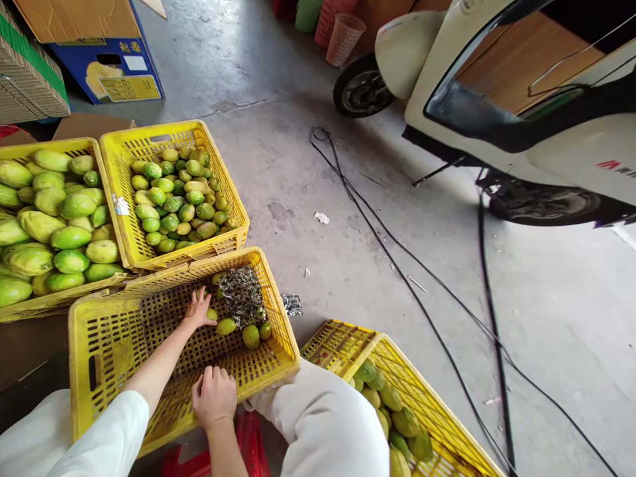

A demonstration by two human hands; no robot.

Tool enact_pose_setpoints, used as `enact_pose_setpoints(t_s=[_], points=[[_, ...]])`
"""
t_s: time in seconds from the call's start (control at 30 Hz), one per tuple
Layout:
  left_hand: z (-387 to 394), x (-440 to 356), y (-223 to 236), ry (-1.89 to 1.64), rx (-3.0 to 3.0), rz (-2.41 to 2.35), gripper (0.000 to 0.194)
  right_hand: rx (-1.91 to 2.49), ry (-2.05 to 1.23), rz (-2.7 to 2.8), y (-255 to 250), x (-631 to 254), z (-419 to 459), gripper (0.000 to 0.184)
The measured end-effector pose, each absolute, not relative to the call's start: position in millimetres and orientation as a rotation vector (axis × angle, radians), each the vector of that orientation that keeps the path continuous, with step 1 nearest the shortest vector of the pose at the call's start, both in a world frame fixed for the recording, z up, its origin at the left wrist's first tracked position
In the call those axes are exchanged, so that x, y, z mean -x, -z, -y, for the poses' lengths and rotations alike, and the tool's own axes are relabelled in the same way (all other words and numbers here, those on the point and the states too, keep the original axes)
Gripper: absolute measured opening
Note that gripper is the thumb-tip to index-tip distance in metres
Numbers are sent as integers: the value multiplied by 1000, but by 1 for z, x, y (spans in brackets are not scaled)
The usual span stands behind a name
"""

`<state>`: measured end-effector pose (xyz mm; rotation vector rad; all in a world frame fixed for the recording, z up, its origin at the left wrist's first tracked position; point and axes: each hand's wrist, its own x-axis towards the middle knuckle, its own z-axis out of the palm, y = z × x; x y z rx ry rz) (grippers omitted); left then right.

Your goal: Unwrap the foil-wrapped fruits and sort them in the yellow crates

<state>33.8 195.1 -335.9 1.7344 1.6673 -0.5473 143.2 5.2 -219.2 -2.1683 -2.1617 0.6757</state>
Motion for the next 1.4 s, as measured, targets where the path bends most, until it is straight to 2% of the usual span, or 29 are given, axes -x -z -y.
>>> enact_pose_setpoints(t_s=[0.1,0.37,0.7,1.0,1.2,1.4], points=[[-182,-27,337,619,-1747,-1669,101,2161,-617,2141,220,-143,-5,7],[-166,-26,335,567,-1894,-1624,69,2103,-502,2123,221,-143,-4,6],[-159,-21,348,420,-1835,-1766,58,2131,-592,2156,223,-144,-3,8],[-157,-10,332,249,-1909,-1785,49,2181,-700,2129,220,-141,-7,7],[-163,2,275,-40,-1907,-1843,45,2192,-778,2101,216,-141,-15,10],[-148,40,151,-357,-1971,-1785,47,2137,-943,1996,193,-144,-26,14]])
